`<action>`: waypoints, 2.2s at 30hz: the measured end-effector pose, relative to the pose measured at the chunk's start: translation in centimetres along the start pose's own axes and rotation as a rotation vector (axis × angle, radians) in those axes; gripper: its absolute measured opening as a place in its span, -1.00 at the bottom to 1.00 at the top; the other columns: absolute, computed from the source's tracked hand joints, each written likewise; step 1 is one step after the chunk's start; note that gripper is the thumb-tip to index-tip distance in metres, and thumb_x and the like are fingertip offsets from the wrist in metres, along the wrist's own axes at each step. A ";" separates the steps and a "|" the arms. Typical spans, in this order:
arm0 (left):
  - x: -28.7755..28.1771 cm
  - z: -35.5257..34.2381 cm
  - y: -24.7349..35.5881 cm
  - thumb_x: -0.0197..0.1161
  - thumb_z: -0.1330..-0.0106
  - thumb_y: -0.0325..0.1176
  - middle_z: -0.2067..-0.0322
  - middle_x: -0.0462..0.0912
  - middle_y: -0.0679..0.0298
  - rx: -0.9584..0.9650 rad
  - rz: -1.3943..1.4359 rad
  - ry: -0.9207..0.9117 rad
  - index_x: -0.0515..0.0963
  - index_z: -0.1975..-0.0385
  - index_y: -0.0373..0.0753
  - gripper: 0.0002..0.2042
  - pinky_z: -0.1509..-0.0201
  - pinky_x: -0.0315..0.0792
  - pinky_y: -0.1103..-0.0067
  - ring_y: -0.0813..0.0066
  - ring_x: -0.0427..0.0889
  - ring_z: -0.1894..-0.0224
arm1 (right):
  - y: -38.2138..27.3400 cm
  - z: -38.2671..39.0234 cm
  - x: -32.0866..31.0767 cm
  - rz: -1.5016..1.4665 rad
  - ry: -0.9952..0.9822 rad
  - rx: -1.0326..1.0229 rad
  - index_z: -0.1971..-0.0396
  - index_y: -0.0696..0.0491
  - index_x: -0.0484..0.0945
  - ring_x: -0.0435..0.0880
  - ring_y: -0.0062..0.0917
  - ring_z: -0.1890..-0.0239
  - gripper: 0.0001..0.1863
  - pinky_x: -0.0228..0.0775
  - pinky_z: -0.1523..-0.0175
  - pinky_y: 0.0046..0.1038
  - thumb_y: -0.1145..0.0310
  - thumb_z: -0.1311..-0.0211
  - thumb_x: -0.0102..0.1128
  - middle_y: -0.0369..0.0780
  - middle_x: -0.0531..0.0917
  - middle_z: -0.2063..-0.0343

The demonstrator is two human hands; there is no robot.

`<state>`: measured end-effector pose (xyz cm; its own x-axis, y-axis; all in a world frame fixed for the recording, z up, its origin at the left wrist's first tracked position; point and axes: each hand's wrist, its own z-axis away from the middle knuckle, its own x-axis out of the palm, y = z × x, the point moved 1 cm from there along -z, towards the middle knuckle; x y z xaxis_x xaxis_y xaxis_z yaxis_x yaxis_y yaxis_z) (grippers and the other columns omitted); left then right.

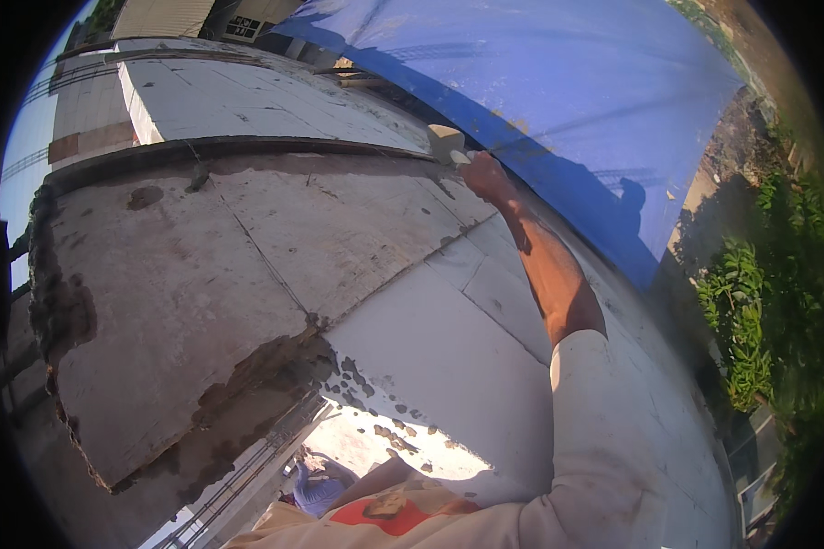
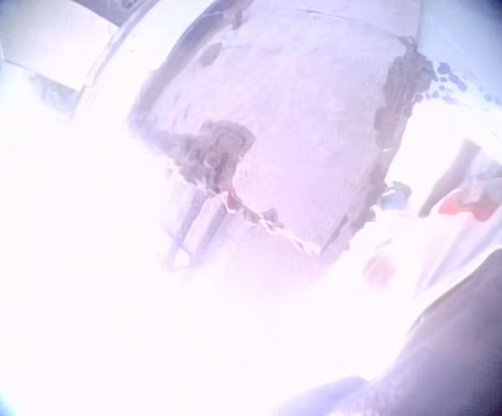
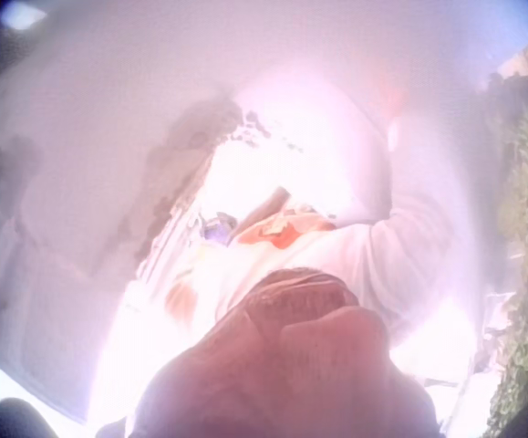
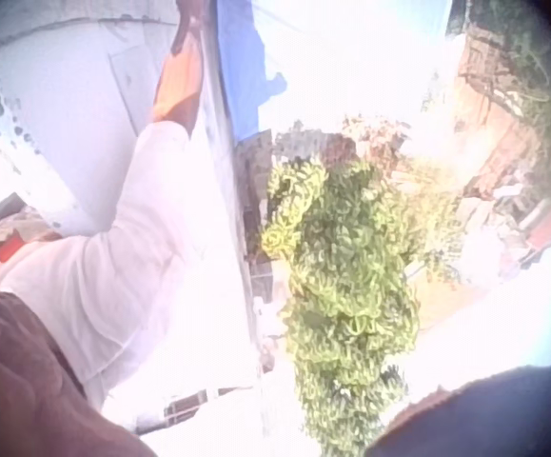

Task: The person scoops wet cement from a bucket using a trowel and applies it to a vertical wall surface. They repeatedly smooth the cement on the wall and scrape excess material back into the bucket. The task involves continuous manual application and smoothing of the plaster.

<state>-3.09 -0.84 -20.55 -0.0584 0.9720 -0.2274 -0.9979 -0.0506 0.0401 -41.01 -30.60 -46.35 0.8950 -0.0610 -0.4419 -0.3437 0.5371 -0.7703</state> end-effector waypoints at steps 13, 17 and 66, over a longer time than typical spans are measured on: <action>1.1 3.8 -1.7 0.28 -0.45 0.00 -0.14 0.55 -0.02 -0.102 0.111 -0.004 0.34 -0.33 -0.36 -0.36 -0.23 0.47 0.29 0.11 0.54 -0.22 | -3.1 2.5 -0.1 -0.340 0.304 0.072 0.07 0.23 0.64 0.57 -0.43 0.63 -0.60 0.42 0.51 -0.22 0.15 -0.41 0.18 -0.15 0.62 0.59; 1.3 5.2 -2.0 0.29 -0.44 0.01 -0.14 0.55 -0.03 -0.125 0.136 -0.012 0.34 -0.33 -0.37 -0.35 -0.24 0.46 0.28 0.10 0.54 -0.23 | -2.9 1.4 -0.7 -0.198 -0.199 0.178 0.00 0.22 0.61 0.58 -0.44 0.63 -0.60 0.42 0.51 -0.24 0.17 -0.41 0.17 -0.17 0.61 0.56; -2.3 16.0 -6.9 0.32 -0.36 0.06 -0.20 0.46 -0.16 -0.264 0.158 0.008 0.24 -0.39 -0.39 -0.21 -0.34 0.39 0.17 -0.08 0.44 -0.30 | 4.0 8.9 -0.9 -0.329 -0.055 0.342 0.25 0.17 0.59 0.35 -0.58 0.78 -0.70 0.15 0.70 -0.37 0.19 -0.41 0.14 -0.31 0.44 0.69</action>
<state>4.32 0.92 -4.73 -0.2126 0.9457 -0.2460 -0.9490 -0.2599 -0.1786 -40.72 -20.90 -44.95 0.9575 -0.2345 -0.1680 0.0652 0.7432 -0.6659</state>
